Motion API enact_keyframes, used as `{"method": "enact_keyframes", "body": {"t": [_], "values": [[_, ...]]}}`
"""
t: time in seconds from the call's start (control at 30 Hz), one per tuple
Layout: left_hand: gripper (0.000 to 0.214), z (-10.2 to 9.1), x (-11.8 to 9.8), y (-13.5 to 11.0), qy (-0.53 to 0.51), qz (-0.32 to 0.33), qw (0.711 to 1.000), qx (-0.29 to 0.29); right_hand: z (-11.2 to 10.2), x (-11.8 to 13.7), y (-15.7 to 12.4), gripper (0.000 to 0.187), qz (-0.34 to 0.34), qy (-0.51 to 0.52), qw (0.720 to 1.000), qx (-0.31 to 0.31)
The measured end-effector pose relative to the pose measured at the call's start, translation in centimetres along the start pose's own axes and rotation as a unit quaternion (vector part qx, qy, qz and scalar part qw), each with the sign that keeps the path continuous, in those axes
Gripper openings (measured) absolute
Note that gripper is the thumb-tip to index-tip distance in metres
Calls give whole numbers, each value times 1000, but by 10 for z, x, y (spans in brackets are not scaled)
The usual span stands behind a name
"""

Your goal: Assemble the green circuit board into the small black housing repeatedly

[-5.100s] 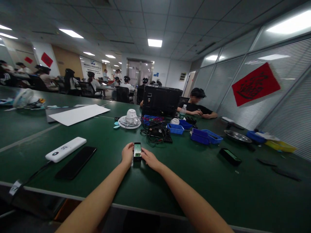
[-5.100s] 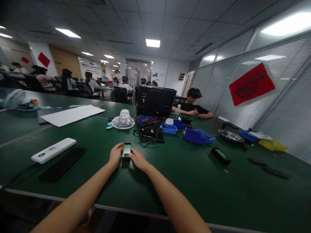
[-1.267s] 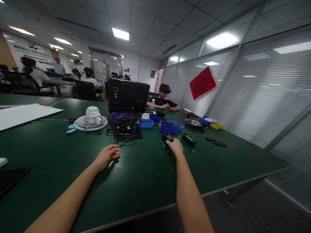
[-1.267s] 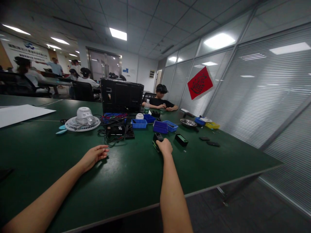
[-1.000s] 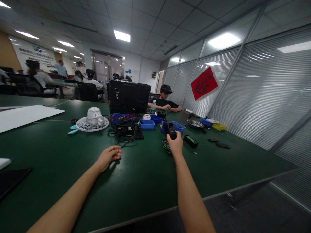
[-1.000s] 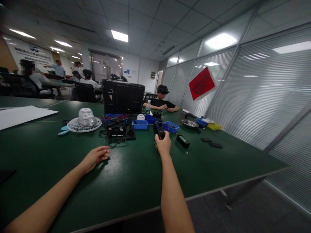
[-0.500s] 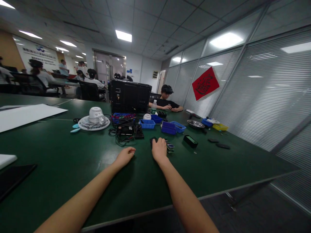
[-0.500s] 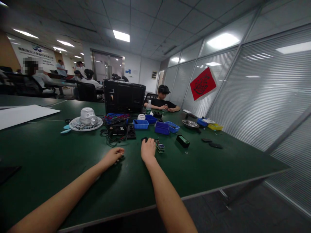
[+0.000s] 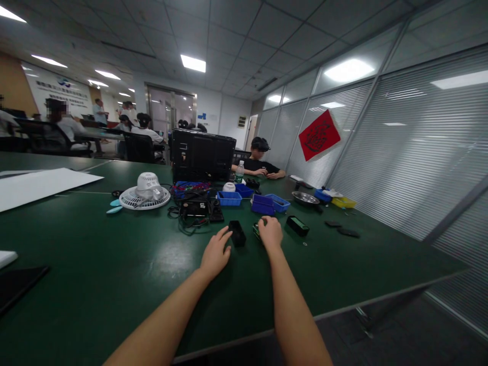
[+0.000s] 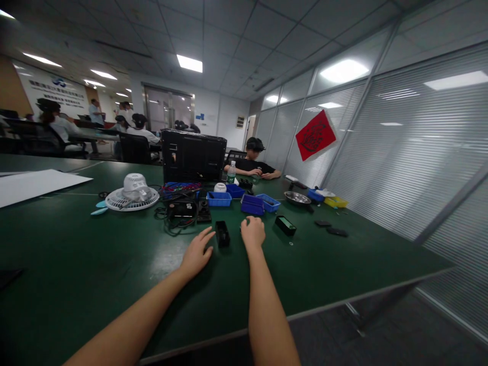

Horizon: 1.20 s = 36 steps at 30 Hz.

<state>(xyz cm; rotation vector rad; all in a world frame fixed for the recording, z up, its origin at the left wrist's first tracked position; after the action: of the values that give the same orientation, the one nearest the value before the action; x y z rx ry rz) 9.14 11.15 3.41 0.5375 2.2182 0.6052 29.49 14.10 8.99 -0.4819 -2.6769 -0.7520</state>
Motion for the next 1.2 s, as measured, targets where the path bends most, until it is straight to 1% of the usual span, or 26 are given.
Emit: {"method": "enact_keyframes", "body": {"t": [0.03,0.07,0.13,0.2,0.27,0.33,0.4,0.47,0.57,0.63,0.7,0.73,0.8,0.87,0.9,0.97,1.03,1.13,1.2], "values": [[49,4,-6,0,10,19,1000,14,2,-19,7,37,45,-4,999,19],[49,9,-10,1,18,32,999,26,10,-34,10,40,78,-8,995,57],[46,18,-16,5,31,45,998,42,27,-51,11,47,105,-19,986,130],[37,24,-18,8,44,41,997,41,43,-51,7,51,91,-35,979,181],[27,25,-19,10,52,38,997,30,55,-45,2,48,68,-53,975,203],[19,23,-20,10,52,37,998,21,61,-40,-1,42,60,-66,974,206],[14,20,-19,7,48,34,998,19,59,-40,-1,37,65,-72,976,193],[11,17,-20,2,45,35,998,20,51,-41,1,34,64,-85,982,154],[9,13,-26,-4,38,50,998,27,33,-36,3,33,33,-120,989,77],[7,10,-29,-5,29,54,998,28,30,-29,1,39,8,-137,989,58],[7,8,-30,-6,19,51,998,29,33,-22,-1,45,-13,-140,988,69],[6,7,-30,-5,13,49,998,29,36,-18,-1,45,-23,-133,988,79],[6,6,-30,-5,3,48,998,29,42,-15,-1,38,-28,-103,989,106],[7,4,-29,-4,-2,42,999,22,43,-20,3,33,-1,-64,991,118],[9,3,-28,-3,-3,38,999,16,41,-25,5,32,19,-49,992,113],[13,1,-24,-3,0,21,1000,5,36,-37,10,34,57,-36,993,102],[15,0,-19,-2,9,-2,1000,2,36,-47,12,37,78,-38,990,110],[13,8,-14,-4,17,-23,999,36,46,-50,9,40,82,-44,984,150],[11,15,-14,-5,12,-23,997,70,51,-42,5,38,59,-55,984,158]]}}
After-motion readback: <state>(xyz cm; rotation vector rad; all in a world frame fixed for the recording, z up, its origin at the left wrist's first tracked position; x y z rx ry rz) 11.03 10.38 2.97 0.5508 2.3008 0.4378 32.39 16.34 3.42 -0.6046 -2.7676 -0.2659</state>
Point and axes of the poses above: each hand's wrist, its own y-axis towards the middle knuckle, its own z-axis out of the palm, x = y × z, the point moved 10 cm from there along y, towards the middle knuckle, and after that the axes turned 5 degrees about -x, right-handed, at the moved point
